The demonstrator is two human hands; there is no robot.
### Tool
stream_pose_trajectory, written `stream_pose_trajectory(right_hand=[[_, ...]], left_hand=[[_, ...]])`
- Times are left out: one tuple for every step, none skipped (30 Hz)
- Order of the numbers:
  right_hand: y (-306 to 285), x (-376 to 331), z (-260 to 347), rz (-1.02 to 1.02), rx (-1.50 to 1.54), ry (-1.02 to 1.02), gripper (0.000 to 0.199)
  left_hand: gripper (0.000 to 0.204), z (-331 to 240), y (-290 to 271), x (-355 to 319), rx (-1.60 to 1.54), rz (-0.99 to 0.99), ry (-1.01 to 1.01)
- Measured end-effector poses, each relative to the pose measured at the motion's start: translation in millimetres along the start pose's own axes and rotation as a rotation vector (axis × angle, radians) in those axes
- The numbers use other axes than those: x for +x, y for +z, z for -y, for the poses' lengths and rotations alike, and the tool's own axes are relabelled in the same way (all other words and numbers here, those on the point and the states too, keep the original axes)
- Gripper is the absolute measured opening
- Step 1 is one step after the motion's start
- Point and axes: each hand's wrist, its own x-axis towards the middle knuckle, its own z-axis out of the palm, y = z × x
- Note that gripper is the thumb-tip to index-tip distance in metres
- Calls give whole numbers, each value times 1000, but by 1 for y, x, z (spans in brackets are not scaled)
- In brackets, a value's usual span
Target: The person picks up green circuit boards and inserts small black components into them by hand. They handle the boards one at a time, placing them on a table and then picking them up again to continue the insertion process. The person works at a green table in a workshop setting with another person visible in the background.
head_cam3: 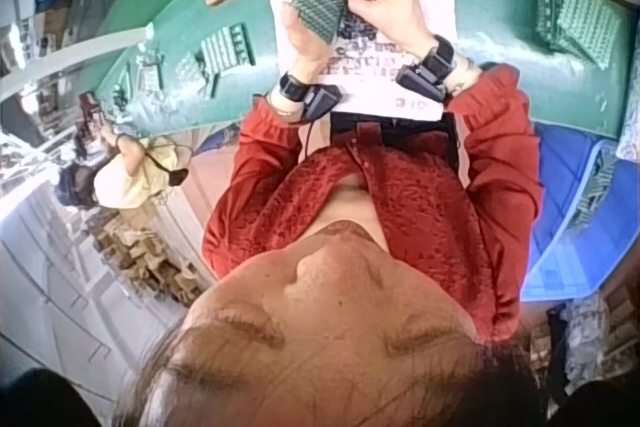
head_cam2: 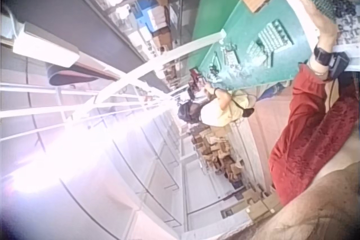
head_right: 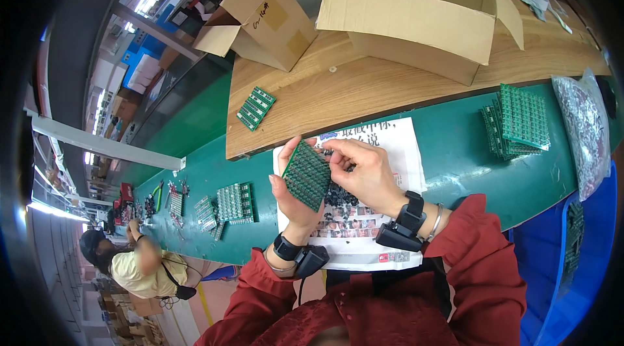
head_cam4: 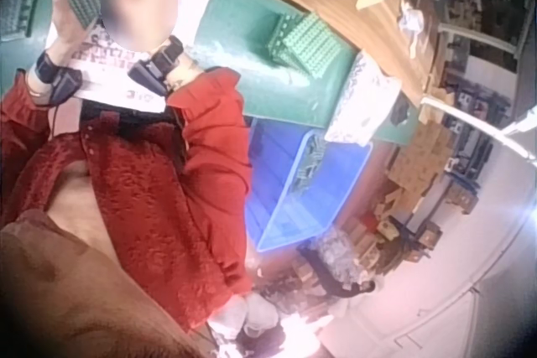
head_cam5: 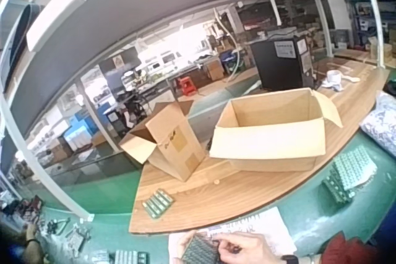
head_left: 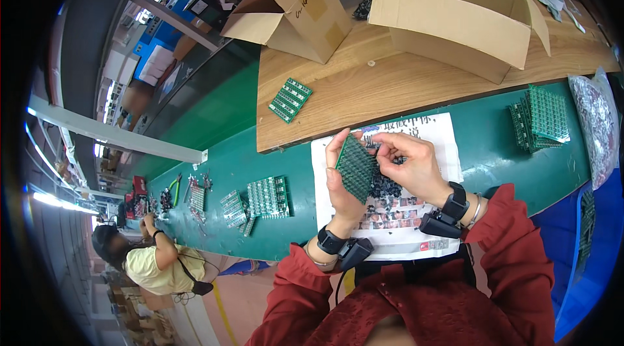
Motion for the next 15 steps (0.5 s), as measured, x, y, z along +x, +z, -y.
stream_pose_trajectory(right_hand=[[2, 2, 0, -6, 24, 16, 35], [4, 3, 1, -12, 48, 31, 36], [4, 3, 0, -9, 58, 43, 37], [5, 3, -1, -5, 69, 55, 38], [5, 2, -3, -2, 80, 67, 39], [5, 2, -3, 4, 87, 69, 39], [4, 2, -4, 9, 95, 72, 40], [3, 2, -4, 15, 103, 74, 40], [2, 3, -3, 4, 98, 71, 40], [0, 3, -2, -6, 93, 69, 40], [-1, 4, 0, -17, 88, 66, 39], [0, 3, -2, -23, 121, 71, 39], [2, 4, -3, -30, 154, 76, 38], [3, 4, -5, -37, 187, 80, 38], [4, 5, -5, -27, 182, 87, 38]], left_hand=[[86, 1, 1, -1, 20, 14, 19], [86, 3, 3, -1, 40, 29, 38], [86, 5, 4, -2, 58, 43, 56], [85, 4, 3, -3, 3, 65, 35], [84, 5, 3, -3, 1, 68, 27], [84, 4, 2, -3, 1, 73, 23], [84, 4, 2, -2, 1, 77, 20], [84, 3, 3, -3, 0, 70, 23], [84, 3, 4, -3, 0, 61, 29], [84, 2, 4, -3, 0, 52, 35], [84, 1, 4, -1, -11, 50, 33], [84, 4, 3, 0, -23, 47, 25], [83, 6, 3, 0, -35, 44, 17], [83, 7, 3, -1, -13, 58, 30], [83, 7, 3, -2, 9, 71, 43]])
